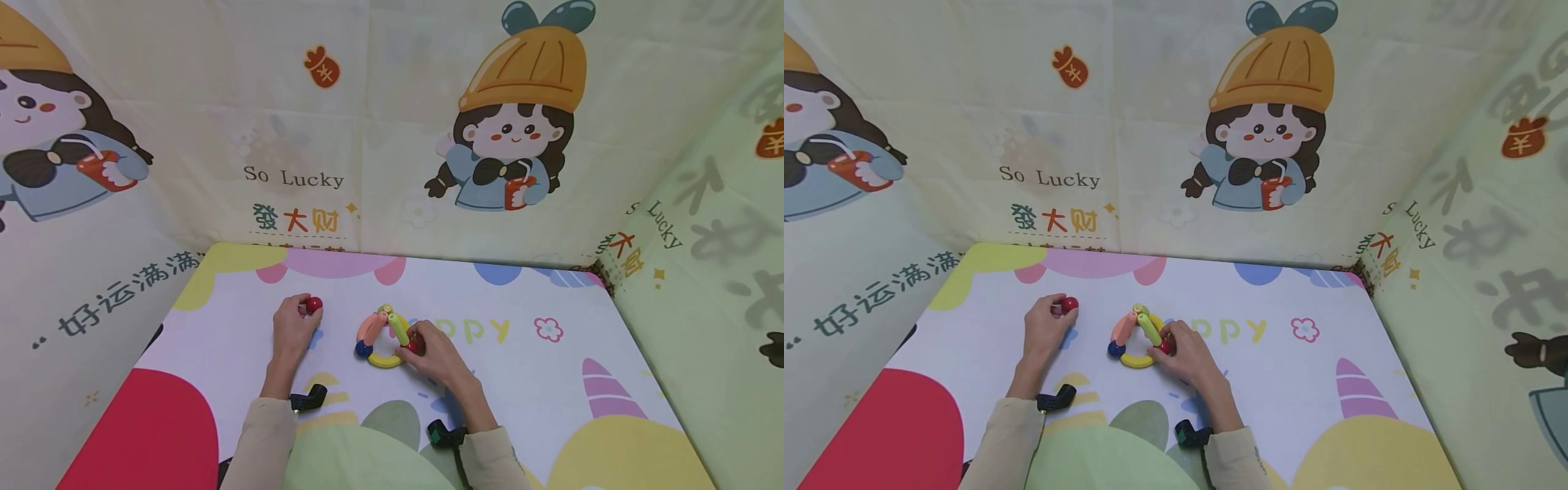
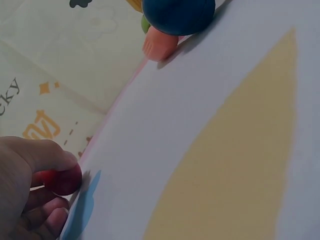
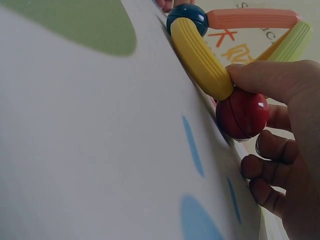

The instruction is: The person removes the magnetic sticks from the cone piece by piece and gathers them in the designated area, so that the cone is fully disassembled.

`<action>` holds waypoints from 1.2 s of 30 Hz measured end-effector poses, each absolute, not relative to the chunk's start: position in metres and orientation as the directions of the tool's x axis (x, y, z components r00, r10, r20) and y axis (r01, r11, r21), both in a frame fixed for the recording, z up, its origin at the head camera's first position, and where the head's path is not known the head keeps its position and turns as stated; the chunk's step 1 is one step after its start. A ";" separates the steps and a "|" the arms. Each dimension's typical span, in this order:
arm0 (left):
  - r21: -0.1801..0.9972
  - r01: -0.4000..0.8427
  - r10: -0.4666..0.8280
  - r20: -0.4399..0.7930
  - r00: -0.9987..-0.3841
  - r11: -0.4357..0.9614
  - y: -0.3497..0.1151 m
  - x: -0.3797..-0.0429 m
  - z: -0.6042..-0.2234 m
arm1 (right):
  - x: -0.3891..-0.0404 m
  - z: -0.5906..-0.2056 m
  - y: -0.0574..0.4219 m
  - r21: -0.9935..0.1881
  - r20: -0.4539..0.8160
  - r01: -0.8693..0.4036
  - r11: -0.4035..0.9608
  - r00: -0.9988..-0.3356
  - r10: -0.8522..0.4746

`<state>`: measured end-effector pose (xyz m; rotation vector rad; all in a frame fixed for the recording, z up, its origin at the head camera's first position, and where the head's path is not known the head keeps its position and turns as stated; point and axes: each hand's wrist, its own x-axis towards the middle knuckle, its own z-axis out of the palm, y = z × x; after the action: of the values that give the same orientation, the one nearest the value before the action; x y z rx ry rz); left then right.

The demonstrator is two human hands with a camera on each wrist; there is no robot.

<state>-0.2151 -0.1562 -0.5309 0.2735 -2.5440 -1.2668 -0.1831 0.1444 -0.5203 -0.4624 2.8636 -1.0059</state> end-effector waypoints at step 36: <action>0.773 0.007 -0.280 0.238 -0.930 0.634 -0.154 -0.216 -0.515 | -0.183 -0.512 0.146 -0.663 0.028 -0.231 0.712 -0.958 -0.286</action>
<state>-0.2161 -0.1536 -0.5146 0.2185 -2.5219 -1.1949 -0.1826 0.1460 -0.5123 -0.4289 2.8349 -1.0822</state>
